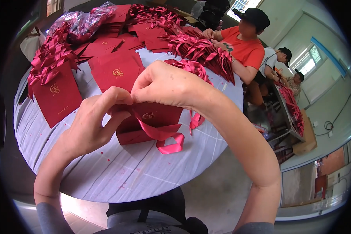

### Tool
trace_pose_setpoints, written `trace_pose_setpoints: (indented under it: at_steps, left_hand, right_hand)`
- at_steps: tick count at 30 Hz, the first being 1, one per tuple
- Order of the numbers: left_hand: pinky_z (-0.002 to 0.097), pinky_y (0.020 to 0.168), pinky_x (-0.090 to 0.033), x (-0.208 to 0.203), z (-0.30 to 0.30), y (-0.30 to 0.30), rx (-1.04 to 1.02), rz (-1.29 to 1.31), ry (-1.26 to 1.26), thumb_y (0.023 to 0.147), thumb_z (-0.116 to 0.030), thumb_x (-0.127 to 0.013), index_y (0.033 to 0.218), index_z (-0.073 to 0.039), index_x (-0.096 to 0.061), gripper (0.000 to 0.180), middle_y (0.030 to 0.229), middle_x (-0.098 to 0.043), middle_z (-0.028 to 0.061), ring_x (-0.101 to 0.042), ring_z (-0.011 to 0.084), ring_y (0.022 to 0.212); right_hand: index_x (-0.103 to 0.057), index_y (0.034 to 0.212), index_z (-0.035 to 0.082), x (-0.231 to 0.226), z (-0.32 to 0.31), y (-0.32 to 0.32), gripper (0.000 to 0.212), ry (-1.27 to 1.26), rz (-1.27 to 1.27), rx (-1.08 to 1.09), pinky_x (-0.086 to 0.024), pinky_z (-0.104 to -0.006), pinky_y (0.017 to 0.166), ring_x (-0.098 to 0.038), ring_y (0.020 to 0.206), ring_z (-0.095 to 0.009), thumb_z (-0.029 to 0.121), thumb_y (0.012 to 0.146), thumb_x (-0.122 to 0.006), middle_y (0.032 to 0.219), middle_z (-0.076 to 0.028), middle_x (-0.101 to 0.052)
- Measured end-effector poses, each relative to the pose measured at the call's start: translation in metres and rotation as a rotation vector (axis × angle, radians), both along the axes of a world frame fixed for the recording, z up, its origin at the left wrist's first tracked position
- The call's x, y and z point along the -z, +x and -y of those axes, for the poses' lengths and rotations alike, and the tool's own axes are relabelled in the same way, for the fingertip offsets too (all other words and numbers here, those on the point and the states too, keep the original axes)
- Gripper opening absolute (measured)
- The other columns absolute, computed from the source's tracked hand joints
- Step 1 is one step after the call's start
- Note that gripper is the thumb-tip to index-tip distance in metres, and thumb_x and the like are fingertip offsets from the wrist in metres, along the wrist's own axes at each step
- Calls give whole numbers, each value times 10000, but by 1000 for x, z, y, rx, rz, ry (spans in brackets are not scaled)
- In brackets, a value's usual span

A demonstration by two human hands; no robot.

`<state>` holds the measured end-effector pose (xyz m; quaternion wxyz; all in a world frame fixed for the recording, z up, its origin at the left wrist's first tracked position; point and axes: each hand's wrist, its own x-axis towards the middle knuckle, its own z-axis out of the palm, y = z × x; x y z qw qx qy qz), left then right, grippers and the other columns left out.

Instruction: The person attaches ribbon handles to paper gift bags by hand, threading ribbons through the holes of each bag and placing the assembled bags on the table.

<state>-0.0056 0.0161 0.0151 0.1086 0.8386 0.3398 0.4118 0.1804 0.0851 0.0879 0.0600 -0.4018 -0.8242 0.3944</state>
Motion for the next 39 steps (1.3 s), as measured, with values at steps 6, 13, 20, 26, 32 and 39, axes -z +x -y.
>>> trace_pose_setpoints:
  at_steps: [6,13,20,26,32,39]
  left_hand:
    - [315,669,-528,2,2,3,1,4,29,758,90,-636,1011,11,-513,292,896,-627,132,-647,262,773]
    - [393,636,-490,6,-3,6,8,83,47,747,-11,-660,947,-16,-478,271,822,-607,148,-621,338,760]
    - [273,625,-512,7,1,10,38,32,25,737,59,-709,991,11,-493,336,861,-577,101,-632,175,715]
    - [366,630,-448,12,1,11,-34,73,26,722,-35,-699,936,-40,-500,293,821,-599,105,-584,291,705]
    - [367,632,-453,12,1,14,-38,75,60,721,-22,-702,924,-28,-509,281,815,-602,113,-587,293,704]
    - [360,631,-465,12,0,16,-54,76,80,718,-5,-707,946,-23,-516,298,804,-598,114,-598,283,712]
  right_hand:
    - [-685,807,-16,-5,-2,-6,174,-1,151,-3,-421,-210,607,-512,653,-26,144,839,-626,708,31,-617]
    - [-682,715,3,15,3,-6,148,-7,-185,143,-367,-242,464,-484,539,-62,135,739,-620,588,-4,-566]
    - [-694,817,-6,2,-2,-6,143,32,-296,115,-453,-199,707,-599,741,-73,115,822,-619,769,-47,-667]
    - [-703,802,11,4,-4,-25,162,66,-457,182,-300,-175,467,-419,531,-8,164,809,-652,680,26,-588]
    - [-709,799,33,4,-17,-36,172,128,-657,160,-313,-184,478,-409,531,-12,192,813,-645,685,40,-577]
    - [-710,782,29,3,-26,-48,164,163,-731,168,-352,-183,499,-493,583,-27,173,806,-635,667,19,-606]
